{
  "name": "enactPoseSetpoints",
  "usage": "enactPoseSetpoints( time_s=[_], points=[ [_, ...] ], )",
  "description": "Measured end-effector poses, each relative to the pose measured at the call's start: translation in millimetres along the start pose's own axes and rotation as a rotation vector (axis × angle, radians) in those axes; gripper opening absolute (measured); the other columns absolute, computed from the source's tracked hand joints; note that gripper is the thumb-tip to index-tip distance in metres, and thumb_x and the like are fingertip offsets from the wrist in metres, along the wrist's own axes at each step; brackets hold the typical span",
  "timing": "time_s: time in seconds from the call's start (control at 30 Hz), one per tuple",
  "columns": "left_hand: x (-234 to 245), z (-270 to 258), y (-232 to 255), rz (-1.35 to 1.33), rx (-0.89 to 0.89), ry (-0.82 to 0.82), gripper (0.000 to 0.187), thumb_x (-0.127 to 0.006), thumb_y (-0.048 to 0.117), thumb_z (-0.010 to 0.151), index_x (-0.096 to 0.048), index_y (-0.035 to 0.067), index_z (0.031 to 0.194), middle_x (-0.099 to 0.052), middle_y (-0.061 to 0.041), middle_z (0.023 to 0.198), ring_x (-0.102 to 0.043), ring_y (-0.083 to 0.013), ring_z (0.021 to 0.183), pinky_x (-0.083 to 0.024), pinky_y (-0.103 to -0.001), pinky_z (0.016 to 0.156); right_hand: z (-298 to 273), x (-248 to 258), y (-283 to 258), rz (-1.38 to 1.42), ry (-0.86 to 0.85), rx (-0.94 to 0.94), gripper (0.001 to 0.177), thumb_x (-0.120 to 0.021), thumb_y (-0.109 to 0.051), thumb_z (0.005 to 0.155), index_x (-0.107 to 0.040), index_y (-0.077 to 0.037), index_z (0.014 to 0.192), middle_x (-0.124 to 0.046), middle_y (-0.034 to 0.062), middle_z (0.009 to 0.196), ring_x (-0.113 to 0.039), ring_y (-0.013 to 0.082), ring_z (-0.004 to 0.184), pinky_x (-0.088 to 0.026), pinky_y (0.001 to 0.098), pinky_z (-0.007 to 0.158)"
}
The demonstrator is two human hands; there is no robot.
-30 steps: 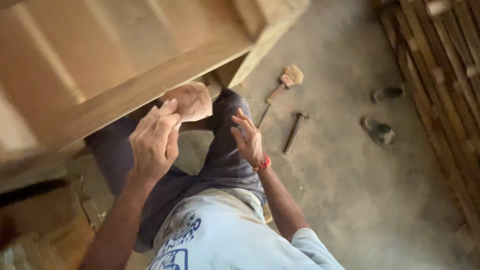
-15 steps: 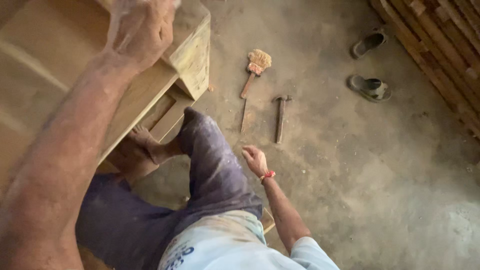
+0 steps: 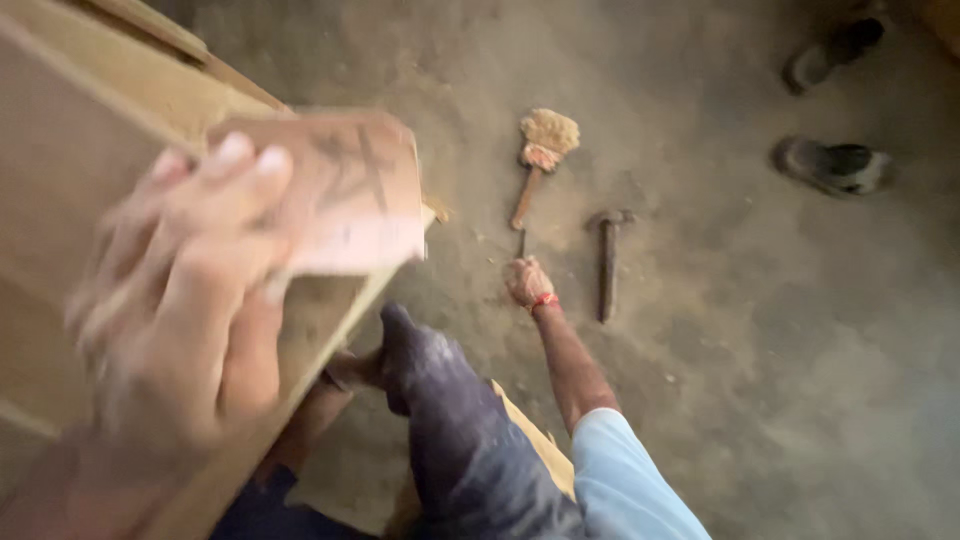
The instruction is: The person sands the surface of a wooden furniture component using a piece of sandpaper and then brushes away the sawdust with a brush.
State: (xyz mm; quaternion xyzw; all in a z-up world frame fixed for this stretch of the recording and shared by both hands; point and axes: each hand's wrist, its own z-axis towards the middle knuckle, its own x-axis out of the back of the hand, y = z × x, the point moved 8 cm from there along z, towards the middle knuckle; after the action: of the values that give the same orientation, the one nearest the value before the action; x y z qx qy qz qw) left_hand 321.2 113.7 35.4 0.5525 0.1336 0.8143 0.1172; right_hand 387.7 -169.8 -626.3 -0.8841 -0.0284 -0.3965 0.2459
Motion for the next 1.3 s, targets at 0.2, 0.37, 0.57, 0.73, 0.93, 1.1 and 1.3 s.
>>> enactPoseSetpoints(
  time_s=[0.2, 0.37, 0.57, 0.73, 0.93, 1.1, 1.3],
  points=[
    [-5, 4, -3, 0.077, 0.125, -0.009, 0.005, -0.061, 0.000, 0.089, -0.057, 0.003, 0.091, -0.072, -0.021, 0.115, -0.070, -0.0397, 0.120, -0.052, -0.056, 0.111, 91, -2, 12, -0.078, -0.170, -0.276, 0.080, -0.067, -0.054, 0.090, -0.031, -0.039, 0.159, -0.026, 0.0229, 0.164, -0.050, 0.0482, 0.133, -0.044, 0.0546, 0.109],
    [-10, -6, -14, 0.155, 0.039, -0.121, 0.011, -0.060, 0.003, 0.089, -0.056, 0.010, 0.096, -0.072, -0.017, 0.119, -0.067, -0.0354, 0.121, -0.051, -0.053, 0.111, 112, 5, 9, -0.178, -0.105, -0.258, 0.074, -0.071, -0.054, 0.085, -0.038, -0.043, 0.150, -0.027, 0.0203, 0.160, -0.028, 0.0480, 0.145, -0.027, 0.0665, 0.111],
    [-11, -10, -16, 0.157, 0.030, -0.089, 0.011, -0.062, 0.006, 0.092, -0.055, 0.011, 0.098, -0.071, -0.015, 0.121, -0.067, -0.0326, 0.121, -0.050, -0.052, 0.111, 122, 28, -11, -0.250, 0.132, -0.188, 0.025, -0.067, -0.036, 0.097, -0.071, -0.026, 0.119, -0.061, 0.0144, 0.121, -0.061, 0.0366, 0.116, -0.051, 0.0516, 0.099],
    [-8, -4, -5, 0.104, 0.130, 0.023, 0.009, -0.060, 0.000, 0.092, -0.058, 0.009, 0.094, -0.072, -0.013, 0.121, -0.068, -0.0320, 0.124, -0.051, -0.051, 0.113, 100, 50, -3, 0.030, 0.417, -0.269, 0.032, -0.078, -0.020, 0.077, -0.076, -0.017, 0.109, -0.060, 0.0233, 0.111, -0.068, 0.0421, 0.086, -0.057, 0.0503, 0.073],
    [0, 7, 1, -0.001, 0.038, 0.032, 0.016, -0.055, 0.000, 0.087, -0.060, 0.002, 0.102, -0.068, -0.022, 0.124, -0.064, -0.0395, 0.126, -0.047, -0.055, 0.113, 68, 99, 17, 0.226, 0.671, -0.303, 0.052, -0.077, -0.010, 0.070, -0.063, -0.005, 0.120, -0.066, 0.0240, 0.100, -0.065, 0.0429, 0.083, -0.055, 0.0507, 0.071],
    [5, 1, 5, -0.062, -0.008, 0.057, 0.016, -0.058, 0.002, 0.096, -0.062, 0.001, 0.111, -0.066, -0.020, 0.133, -0.061, -0.0400, 0.134, -0.044, -0.055, 0.120, 26, 74, 26, 1.177, 0.231, -0.490, 0.046, -0.056, -0.010, 0.090, -0.055, -0.007, 0.136, -0.065, 0.0072, 0.076, -0.056, 0.0168, 0.050, -0.041, 0.0333, 0.041],
    [4, -16, 5, -0.081, -0.061, 0.127, 0.029, -0.055, 0.006, 0.100, -0.064, -0.002, 0.126, -0.066, -0.023, 0.134, -0.058, -0.0405, 0.135, -0.040, -0.055, 0.120, -94, 73, -9, 1.260, 0.026, -0.240, 0.044, -0.066, -0.011, 0.089, -0.064, -0.007, 0.133, -0.062, 0.0022, 0.070, -0.048, 0.0100, 0.046, -0.036, 0.0273, 0.041]
  ],
)
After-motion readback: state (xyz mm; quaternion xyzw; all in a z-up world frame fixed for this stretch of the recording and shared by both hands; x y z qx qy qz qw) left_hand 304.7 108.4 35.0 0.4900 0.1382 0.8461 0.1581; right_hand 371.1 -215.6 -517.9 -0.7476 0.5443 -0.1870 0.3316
